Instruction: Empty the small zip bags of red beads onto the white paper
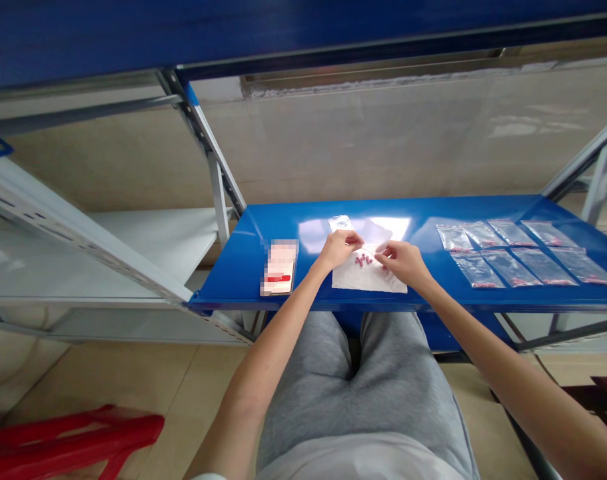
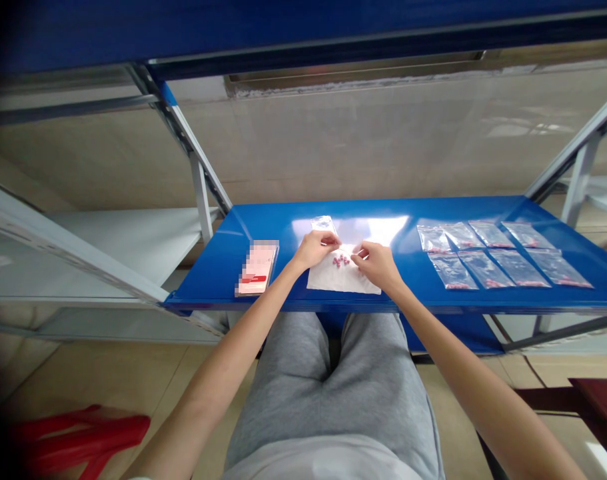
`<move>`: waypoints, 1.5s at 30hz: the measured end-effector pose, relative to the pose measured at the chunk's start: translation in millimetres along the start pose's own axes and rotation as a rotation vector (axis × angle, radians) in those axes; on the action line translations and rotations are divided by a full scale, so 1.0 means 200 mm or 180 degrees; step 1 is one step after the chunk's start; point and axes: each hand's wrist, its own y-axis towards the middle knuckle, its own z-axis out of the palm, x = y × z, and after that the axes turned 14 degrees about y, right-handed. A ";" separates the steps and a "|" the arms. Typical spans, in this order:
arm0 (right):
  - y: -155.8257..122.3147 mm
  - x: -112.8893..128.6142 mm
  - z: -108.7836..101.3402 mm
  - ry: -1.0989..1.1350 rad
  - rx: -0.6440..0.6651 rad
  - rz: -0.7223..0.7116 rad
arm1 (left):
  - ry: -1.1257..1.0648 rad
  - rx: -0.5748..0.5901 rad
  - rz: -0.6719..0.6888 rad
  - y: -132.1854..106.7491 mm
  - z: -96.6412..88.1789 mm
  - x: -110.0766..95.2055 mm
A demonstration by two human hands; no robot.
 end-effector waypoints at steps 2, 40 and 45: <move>0.00 0.01 0.00 0.0216 -0.0151 0.0017 | -0.0121 -0.0153 -0.0125 0.00 0.00 -0.02; 0.57 -0.06 0.29 -0.0658 0.0086 -0.0491 | 0.0843 -0.0928 -0.0974 0.13 -0.09 0.12; 0.54 -0.06 0.27 -0.0627 0.0234 -0.0630 | 0.0993 -0.0894 -0.0920 0.00 -0.09 0.05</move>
